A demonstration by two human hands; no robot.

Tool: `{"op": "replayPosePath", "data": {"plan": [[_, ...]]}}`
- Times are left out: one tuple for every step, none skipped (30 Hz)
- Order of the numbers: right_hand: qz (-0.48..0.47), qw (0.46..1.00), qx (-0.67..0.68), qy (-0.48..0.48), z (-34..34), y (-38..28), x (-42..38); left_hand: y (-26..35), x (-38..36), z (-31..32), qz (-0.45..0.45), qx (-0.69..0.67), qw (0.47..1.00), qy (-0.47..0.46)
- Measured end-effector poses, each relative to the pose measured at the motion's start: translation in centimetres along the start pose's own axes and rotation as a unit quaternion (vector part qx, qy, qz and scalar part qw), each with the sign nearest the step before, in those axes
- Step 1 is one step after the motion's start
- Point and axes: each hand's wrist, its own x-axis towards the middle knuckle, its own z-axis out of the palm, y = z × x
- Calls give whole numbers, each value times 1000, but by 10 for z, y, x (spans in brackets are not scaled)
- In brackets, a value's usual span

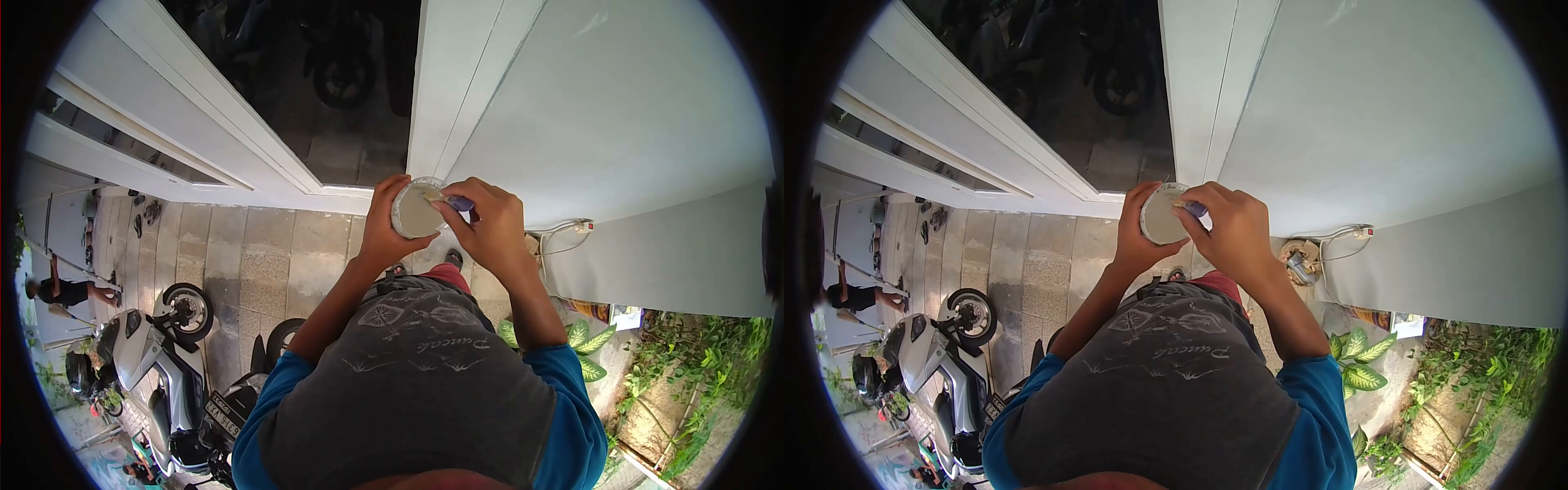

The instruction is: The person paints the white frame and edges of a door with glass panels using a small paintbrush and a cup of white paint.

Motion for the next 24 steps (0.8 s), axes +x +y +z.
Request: {"op": "replayPosePath", "data": {"plan": [[-11, 1000, -10, -7, 1, -2, -1, -1, -1, 0, -10, -14, 1000, 3], [-22, 999, -19, -15, 2, -3, -1, -2, -2, 1, -20, -28, 999, 6], [-22, 999, -19, -15, 4, -3, -1, -2, -2, 0, -19, -28, 999, 6], [-59, 997, -58, -3, 7, -2, 0, -2, -2, -1, -19, -22, 1000, 5], [-96, 991, -97, 9, 8, -2, 0, -2, -1, -1, -20, -17, 1000, 3], [-97, 991, -97, 10, 9, -3, 0, -2, -1, -2, -19, -16, 1000, 3], [-77, 994, -75, 8, 9, -4, 0, -1, -1, -3, -14, -15, 1000, 5], [-58, 997, -53, 5, 9, -5, 1, -1, -1, -3, -9, -13, 1000, 8], [-59, 997, -53, 6, 10, -6, 1, -1, -1, -4, -8, -13, 1000, 8], [-73, 995, -65, 10, 11, -6, 2, -1, -1, -4, -5, -13, 1000, 10], [-86, 993, -78, 15, 11, -6, 2, -2, -1, -4, -3, -14, 1000, 12], [-86, 993, -78, 16, 12, -6, 2, -1, -1, -4, -2, -14, 1000, 12], [-68, 996, -59, 7, 14, -6, 2, -1, -1, -5, -5, -18, 1000, 12], [-49, 998, -40, -2, 15, -6, 2, -1, -1, -5, -8, -21, 1000, 12], [-50, 998, -40, -2, 16, -5, 3, -1, -1, -6, -7, -21, 1000, 12], [-50, 998, -33, 1, 18, -2, 4, 0, -1, -6, -11, -22, 1000, 13], [-50, 998, -27, 3, 19, 0, 3, 0, -1, -6, -14, -23, 1000, 14], [-50, 998, -27, 2, 20, 2, 3, -1, -1, -7, -15, -23, 1000, 15], [-68, 997, -43, 5, 20, 3, 2, -2, -1, -7, -10, -18, 1000, 15], [-85, 995, -58, 7, 21, 4, 2, -4, -2, -8, -6, -13, 1000, 14], [-84, 995, -58, 7, 21, 3, 1, -4, -3, -8, -7, -14, 1000, 14], [-75, 996, -49, 12, 22, 1, 1, -5, -3, -7, -9, -19, 1000, 16], [-65, 997, -41, 17, 23, 0, 1, -5, -3, -7, -11, -25, 999, 20], [-65, 997, -41, 17, 23, 0, 1, -6, -3, -7, -11, -25, 999, 20]]}}
